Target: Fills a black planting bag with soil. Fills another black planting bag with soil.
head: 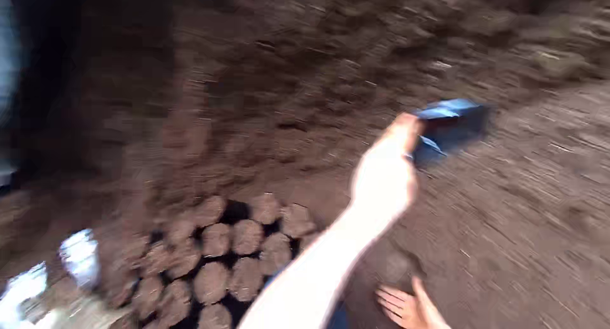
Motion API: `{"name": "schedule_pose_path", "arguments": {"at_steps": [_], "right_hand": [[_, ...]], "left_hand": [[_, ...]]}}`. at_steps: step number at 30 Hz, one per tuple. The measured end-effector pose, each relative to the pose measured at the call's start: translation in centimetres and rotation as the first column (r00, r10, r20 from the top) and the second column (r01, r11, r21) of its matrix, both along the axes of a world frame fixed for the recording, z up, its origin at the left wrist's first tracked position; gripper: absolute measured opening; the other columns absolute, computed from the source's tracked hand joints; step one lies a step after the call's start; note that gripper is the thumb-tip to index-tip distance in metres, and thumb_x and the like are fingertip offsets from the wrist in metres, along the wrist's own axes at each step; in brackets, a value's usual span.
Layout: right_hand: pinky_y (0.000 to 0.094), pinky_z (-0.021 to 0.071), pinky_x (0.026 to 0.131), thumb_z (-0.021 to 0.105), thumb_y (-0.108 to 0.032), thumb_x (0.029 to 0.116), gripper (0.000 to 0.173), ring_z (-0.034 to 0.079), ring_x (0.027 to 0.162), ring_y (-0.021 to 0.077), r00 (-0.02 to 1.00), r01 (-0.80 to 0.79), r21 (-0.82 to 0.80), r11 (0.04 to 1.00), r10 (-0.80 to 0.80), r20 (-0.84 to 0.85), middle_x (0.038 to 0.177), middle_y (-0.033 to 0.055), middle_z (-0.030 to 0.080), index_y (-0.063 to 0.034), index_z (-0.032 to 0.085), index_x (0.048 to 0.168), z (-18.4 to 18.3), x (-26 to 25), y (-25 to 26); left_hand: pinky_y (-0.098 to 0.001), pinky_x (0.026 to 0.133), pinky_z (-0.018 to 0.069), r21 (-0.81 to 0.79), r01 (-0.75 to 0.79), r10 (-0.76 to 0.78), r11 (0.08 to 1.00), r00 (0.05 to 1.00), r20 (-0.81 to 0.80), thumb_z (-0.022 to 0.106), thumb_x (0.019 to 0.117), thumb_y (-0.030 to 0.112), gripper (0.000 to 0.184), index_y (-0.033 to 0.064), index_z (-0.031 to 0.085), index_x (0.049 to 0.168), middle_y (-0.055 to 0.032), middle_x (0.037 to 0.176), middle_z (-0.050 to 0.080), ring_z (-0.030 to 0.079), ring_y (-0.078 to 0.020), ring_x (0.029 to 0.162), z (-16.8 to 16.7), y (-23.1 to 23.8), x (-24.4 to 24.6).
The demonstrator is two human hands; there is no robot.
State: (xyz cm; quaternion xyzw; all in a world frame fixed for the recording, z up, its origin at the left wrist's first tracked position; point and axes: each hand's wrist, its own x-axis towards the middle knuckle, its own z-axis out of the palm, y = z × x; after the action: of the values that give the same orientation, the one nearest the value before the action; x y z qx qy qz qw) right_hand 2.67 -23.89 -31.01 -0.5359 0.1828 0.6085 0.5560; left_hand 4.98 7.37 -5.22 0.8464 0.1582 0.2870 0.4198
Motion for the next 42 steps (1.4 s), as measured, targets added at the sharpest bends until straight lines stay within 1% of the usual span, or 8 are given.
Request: {"name": "schedule_pose_path", "arguments": {"at_steps": [8,14,18,21,26,32,36,42], "right_hand": [[0.0408,0.0527,0.103,0.0,-0.089,0.0863,0.123,0.065,0.122,0.0313,0.845,0.469,0.067,0.881,-0.425,-0.325,0.134,0.025,0.064,0.0117,0.046,0.139,-7.0,0.5,3.6],[0.0606,0.0524,0.103,0.01,-0.087,0.0909,0.103,0.054,0.132,0.0476,0.443,0.896,0.123,0.427,-0.844,-0.302,0.153,0.0305,0.042,-0.0111,0.013,0.161,-6.2,9.2,8.7],[0.069,0.0452,0.101,0.015,-0.079,0.0973,0.081,0.046,0.139,0.035,0.248,0.95,0.249,0.189,-0.94,-0.234,0.153,0.0124,0.044,-0.0244,0.028,0.156,-6.2,12.8,12.7],[0.0489,0.0504,0.09,0.005,-0.062,0.1054,0.071,0.056,0.114,0.0234,0.256,0.952,0.197,0.233,-0.961,-0.101,0.13,0.0126,0.054,-0.0134,0.036,0.147,-5.9,14.5,14.4],[0.0447,0.0512,0.085,0.009,-0.06,0.1068,0.067,0.057,0.105,0.0218,0.296,0.95,0.12,0.289,-0.954,-0.044,0.12,0.0127,0.055,-0.0106,0.039,0.141,-2.3,15.3,11.4],[0.05,0.0603,0.074,0.007,-0.074,0.0992,0.084,0.071,0.09,0.0269,0.445,0.831,0.416,0.369,-0.89,-0.102,0.098,0.0119,0.072,-0.0095,0.057,0.121,5.1,13.7,2.5],[0.054,0.0592,0.081,0.008,-0.075,0.0988,0.085,0.07,0.098,0.0292,0.474,0.803,0.442,0.4,-0.878,-0.064,0.108,0.0134,0.071,-0.0099,0.054,0.13,9.6,11.0,-0.7],[0.0399,0.0604,0.084,0.031,-0.035,0.112,0.043,0.07,0.1,0.0201,0.542,0.669,0.334,0.664,-0.744,0.391,0.116,0.0112,0.069,-0.0094,0.05,0.141,12.3,11.9,-0.4]], "left_hand": [[-0.0381,0.116,0.0431,-0.011,0.012,-0.014,1.0,0.966,-0.259,0.043,0.1051,0.004,0.052,0.018,0.047,0.155,-0.0001,0.161,0.045,0.05,-0.0104,0.142,-3.0,-1.1,2.6],[-0.0628,0.092,0.0541,0.061,0.212,-0.131,0.975,0.781,-0.61,0.056,0.0999,0.003,0.049,0.0197,0.057,0.146,-0.0117,0.134,0.067,0.068,-0.0311,0.115,-4.3,-1.2,3.1],[-0.0601,0.103,0.0495,-0.107,0.273,-0.234,0.956,0.495,-0.837,0.057,0.0982,0.005,0.056,0.0202,0.052,0.152,-0.0098,0.146,0.059,0.061,-0.0305,0.129,-6.8,-1.5,4.9],[-0.0583,0.113,0.0425,-0.194,0.365,-0.31,0.911,0.294,-0.904,0.056,0.0992,0.006,0.057,0.015,0.047,0.155,-0.006,0.163,0.042,0.047,-0.0287,0.145,-10.1,-3.5,5.6],[-0.0568,0.116,0.0398,-0.233,0.396,-0.336,0.888,0.213,-0.917,0.056,0.0991,0.008,0.055,0.0075,0.046,0.154,-0.0125,0.161,0.043,0.045,-0.0316,0.146,-13.8,-5.4,6.6],[-0.0574,0.114,0.0409,-0.254,0.453,-0.396,0.854,0.25,-0.884,0.057,0.0989,0.011,0.052,0.0047,0.05,0.15,-0.0165,0.157,0.048,0.048,-0.0343,0.143,-14.6,-9.8,8.1],[-0.0587,0.114,0.0402,-0.344,0.494,-0.534,0.799,0.319,-0.783,0.06,0.0974,0.009,0.054,0.0064,0.05,0.15,-0.0172,0.153,0.051,0.051,-0.0348,0.14,-14.0,-12.0,9.0],[-0.0573,0.112,0.0417,-0.367,0.548,-0.6,0.752,0.34,-0.724,0.066,0.096,0.013,0.051,-0.002,0.052,0.142,-0.023,0.146,0.054,0.053,-0.037,0.136,-12.8,-14.0,8.8]]}}
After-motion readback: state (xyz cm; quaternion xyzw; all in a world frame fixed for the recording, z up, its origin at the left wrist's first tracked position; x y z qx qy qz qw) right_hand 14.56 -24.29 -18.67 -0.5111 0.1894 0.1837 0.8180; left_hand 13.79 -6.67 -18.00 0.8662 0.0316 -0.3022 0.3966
